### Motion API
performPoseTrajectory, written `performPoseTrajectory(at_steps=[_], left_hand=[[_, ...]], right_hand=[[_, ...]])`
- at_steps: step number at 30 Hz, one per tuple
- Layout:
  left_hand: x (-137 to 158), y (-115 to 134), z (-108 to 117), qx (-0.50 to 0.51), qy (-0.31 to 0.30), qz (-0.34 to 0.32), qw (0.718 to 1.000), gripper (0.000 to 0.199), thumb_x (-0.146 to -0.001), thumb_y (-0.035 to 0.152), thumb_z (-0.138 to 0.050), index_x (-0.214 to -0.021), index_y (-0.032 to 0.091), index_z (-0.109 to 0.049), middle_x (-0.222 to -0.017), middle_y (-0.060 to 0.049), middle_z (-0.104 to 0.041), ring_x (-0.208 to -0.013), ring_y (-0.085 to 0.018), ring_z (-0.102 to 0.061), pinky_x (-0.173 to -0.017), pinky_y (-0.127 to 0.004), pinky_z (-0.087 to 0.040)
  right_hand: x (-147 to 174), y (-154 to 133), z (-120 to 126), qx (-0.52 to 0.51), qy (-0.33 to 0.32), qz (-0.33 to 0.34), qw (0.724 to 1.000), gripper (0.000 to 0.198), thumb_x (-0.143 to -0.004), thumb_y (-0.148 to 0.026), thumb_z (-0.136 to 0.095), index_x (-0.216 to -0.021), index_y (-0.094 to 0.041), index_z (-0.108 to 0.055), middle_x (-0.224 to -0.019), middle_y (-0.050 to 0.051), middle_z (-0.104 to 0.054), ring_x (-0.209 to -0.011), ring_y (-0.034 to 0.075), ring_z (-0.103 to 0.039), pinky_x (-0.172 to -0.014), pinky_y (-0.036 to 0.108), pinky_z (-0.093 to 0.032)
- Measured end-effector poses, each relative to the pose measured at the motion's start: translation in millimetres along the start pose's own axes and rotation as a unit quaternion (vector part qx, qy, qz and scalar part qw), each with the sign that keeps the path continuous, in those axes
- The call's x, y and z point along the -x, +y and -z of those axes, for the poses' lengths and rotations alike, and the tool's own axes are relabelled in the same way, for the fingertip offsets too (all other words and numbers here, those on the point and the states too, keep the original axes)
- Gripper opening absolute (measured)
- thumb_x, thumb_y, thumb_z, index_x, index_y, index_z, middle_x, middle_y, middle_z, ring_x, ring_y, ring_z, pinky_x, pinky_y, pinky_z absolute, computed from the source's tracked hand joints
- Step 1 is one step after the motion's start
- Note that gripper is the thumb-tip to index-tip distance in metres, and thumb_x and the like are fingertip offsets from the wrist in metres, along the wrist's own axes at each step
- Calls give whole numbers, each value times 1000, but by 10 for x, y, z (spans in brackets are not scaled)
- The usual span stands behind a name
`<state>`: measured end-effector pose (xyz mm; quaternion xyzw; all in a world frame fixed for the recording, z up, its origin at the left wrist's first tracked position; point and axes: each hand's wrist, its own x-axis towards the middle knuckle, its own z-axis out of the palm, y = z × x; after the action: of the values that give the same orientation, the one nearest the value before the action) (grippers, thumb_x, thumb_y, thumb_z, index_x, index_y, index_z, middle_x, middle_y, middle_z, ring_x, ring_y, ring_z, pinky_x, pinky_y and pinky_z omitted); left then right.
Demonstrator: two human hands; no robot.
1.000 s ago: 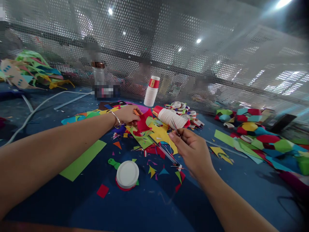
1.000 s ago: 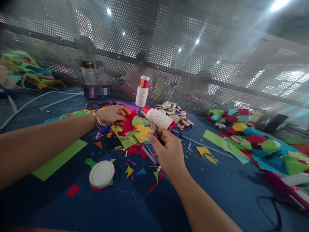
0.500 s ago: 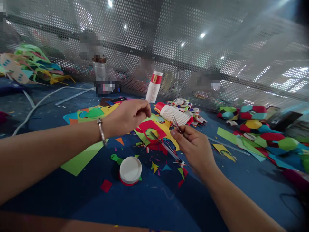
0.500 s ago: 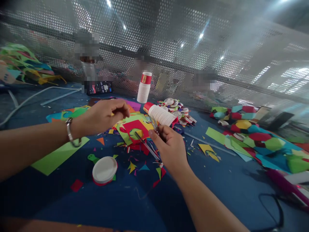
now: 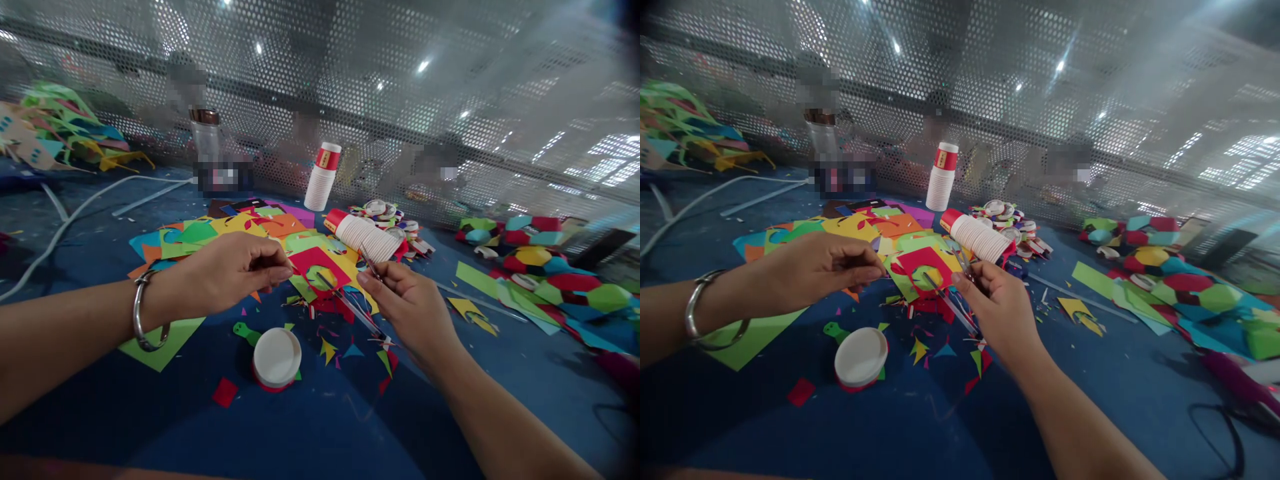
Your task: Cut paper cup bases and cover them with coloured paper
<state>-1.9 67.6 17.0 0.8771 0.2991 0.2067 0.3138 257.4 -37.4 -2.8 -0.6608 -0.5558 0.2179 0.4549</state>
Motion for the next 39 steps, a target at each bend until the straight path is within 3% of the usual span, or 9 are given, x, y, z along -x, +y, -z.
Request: performPoseTrajectory(at_steps=[4,7,10,16,21,25,28,33,39], left_hand=[[14,25,-44,-18,4,-1,1000,19,-93,37,-59,-94,19,-66,-78,0,-68,-69,-15,-61,-62,-26,-46],[20,21,-68,-78,-24,-49,995,14,-92,28,-60,-99,20,-68,-94,-2,-70,-83,-17,-62,-73,-29,-46],[30,31,-56,-129,-46,-79,987,14,-92,28,-60,-93,19,-70,-93,-3,-69,-85,-17,-60,-75,-30,-44],[124,156,-19,-111,-86,-79,987,29,-94,48,-57,-88,23,-70,-87,1,-68,-78,-15,-59,-67,-28,-40],[63,71,-24,-133,-5,-103,986,22,-97,35,-53,-89,19,-66,-81,0,-65,-71,-13,-54,-65,-27,-38],[5,-15,36,-88,32,-53,994,13,-94,27,-52,-89,18,-61,-74,2,-60,-63,-11,-50,-58,-24,-36],[7,-12,60,-65,31,-42,997,12,-92,22,-48,-85,19,-57,-73,2,-59,-62,-11,-49,-57,-24,-37],[25,30,47,-46,-31,-30,998,11,-89,21,-51,-88,18,-62,-78,0,-65,-64,-11,-53,-58,-23,-40],[63,77,87,-35,-161,-52,985,26,-92,42,-57,-93,19,-69,-84,-2,-70,-72,-14,-61,-60,-23,-40]], right_hand=[[-12,0,23,94,-47,15,994,28,-88,-47,-65,-85,-19,-61,-62,-6,-47,-56,11,-38,-51,26,-28],[-13,9,37,209,-89,23,974,33,-91,-50,-58,-78,-20,-56,-63,-4,-49,-58,13,-42,-53,28,-30],[-9,21,39,275,-127,17,953,33,-92,-49,-56,-74,-21,-54,-61,-4,-50,-56,14,-44,-52,29,-28],[-5,11,81,298,-161,9,941,33,-88,-45,-61,-69,-21,-52,-59,-3,-50,-54,13,-44,-50,29,-27],[26,-47,164,204,-208,-18,956,30,-88,-44,-61,-71,-20,-56,-62,-4,-48,-57,12,-42,-51,26,-30],[55,-95,198,92,-182,-29,978,28,-87,-45,-63,-76,-20,-59,-62,-4,-48,-53,11,-42,-48,25,-30],[36,-73,211,99,-128,-19,987,30,-88,-49,-61,-79,-21,-60,-58,-5,-46,-49,11,-39,-46,26,-29],[-44,25,207,275,-81,19,958,30,-86,-47,-62,-74,-20,-63,-58,-2,-55,-53,15,-46,-51,29,-29],[-37,31,173,265,-51,26,962,35,-87,-53,-60,-73,-21,-59,-59,-3,-55,-55,15,-46,-52,28,-31]])
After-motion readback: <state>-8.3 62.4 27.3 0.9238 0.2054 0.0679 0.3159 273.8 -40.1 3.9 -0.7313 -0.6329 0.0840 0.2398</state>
